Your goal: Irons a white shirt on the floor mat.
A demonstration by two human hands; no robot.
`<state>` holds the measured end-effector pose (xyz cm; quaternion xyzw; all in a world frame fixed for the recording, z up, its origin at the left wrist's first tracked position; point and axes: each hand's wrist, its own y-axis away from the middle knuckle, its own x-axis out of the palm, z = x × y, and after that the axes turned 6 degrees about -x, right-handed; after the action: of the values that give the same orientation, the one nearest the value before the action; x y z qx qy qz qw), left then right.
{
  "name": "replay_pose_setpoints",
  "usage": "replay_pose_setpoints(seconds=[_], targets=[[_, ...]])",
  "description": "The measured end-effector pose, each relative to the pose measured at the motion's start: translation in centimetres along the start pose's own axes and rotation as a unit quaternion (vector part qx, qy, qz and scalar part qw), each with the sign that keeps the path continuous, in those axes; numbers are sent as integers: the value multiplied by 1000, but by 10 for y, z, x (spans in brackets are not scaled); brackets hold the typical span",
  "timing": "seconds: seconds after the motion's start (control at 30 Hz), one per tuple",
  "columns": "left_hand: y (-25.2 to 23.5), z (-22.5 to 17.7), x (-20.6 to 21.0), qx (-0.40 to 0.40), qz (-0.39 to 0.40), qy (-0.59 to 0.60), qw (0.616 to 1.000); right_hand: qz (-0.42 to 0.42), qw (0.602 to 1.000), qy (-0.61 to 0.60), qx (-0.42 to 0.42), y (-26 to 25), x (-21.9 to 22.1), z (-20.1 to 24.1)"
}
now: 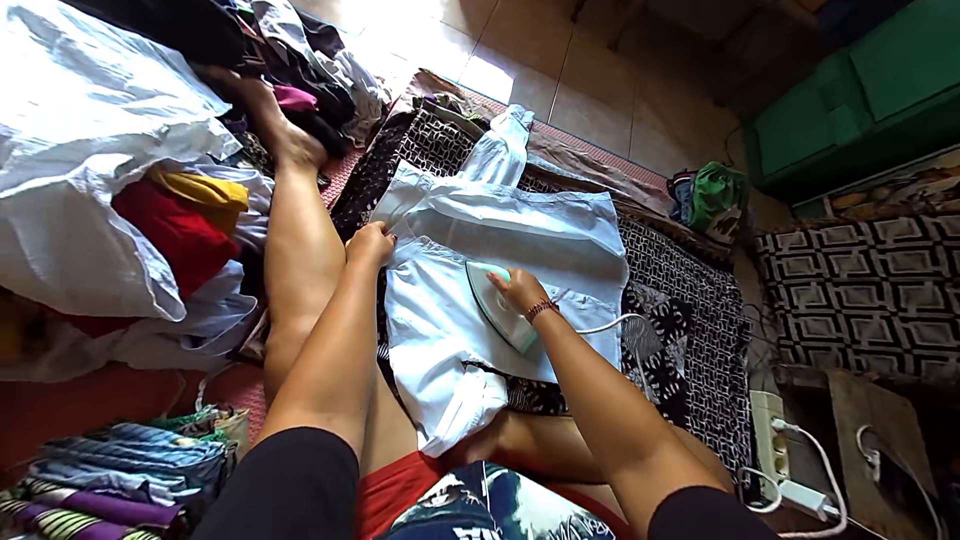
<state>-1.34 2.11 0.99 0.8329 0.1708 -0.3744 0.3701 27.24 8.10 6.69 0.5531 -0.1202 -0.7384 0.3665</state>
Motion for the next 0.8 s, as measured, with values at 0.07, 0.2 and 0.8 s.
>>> replay_pose_setpoints(seconds=[0.07,0.2,0.8], targets=[[-1,3,-1,14,0,8,1000,-16,1000,-17,1,-13,2,10],[12,6,1,42,-57,45,996,-8,999,-37,-17,-8,5,5],[105,28,69,-153,-19,124,980,-5,1000,-25,-16,23,-1,-20]])
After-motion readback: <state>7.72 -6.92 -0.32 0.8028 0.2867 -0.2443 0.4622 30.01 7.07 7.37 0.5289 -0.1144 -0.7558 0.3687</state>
